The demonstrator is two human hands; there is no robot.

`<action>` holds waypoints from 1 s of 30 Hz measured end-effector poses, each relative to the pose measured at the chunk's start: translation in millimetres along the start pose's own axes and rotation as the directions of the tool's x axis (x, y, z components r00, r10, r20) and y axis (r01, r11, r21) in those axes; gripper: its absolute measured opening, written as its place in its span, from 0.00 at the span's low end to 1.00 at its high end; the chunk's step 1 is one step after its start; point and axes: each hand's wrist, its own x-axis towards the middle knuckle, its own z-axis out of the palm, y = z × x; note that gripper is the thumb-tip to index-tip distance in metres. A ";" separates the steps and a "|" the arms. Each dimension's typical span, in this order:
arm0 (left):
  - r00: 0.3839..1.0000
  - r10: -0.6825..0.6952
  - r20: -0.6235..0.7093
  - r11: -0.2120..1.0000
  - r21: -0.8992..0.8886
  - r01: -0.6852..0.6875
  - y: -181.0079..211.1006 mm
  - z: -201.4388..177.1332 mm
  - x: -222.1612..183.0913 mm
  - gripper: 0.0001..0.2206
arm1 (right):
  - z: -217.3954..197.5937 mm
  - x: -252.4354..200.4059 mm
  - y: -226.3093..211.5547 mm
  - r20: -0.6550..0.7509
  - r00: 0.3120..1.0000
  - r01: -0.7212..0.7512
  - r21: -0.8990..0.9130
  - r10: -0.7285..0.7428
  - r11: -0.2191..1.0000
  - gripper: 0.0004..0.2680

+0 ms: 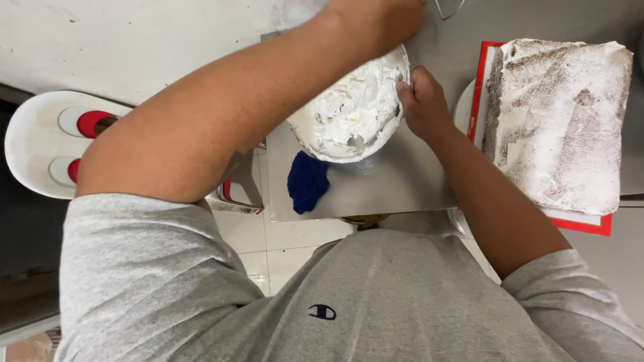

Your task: The person frosts a rectangular cake using a spatula and a bowl of white frosting. They first wipe a white scraper tool with a blue cloth, then repeatedly scoop frosting from the bowl and spread it across the top and sides of the cake until the surface is covered.

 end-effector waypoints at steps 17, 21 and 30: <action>0.910 0.413 0.036 0.697 0.631 -0.341 89.2 -100.8 -87.3 0.16 | 14.1 4.4 33.7 0.053 0.998 -0.046 0.258 0.034 0.965 0.06; 0.904 0.285 0.319 0.844 0.363 -0.394 76.5 -123.0 -104.8 0.10 | 14.8 1.3 37.5 -0.082 0.996 -0.021 0.006 0.022 1.000 0.08; 0.948 -0.310 -0.074 0.927 0.199 0.319 6.1 -112.2 -188.3 0.08 | -1.3 -12.6 29.3 -0.169 0.970 0.143 -0.189 -0.176 0.971 0.07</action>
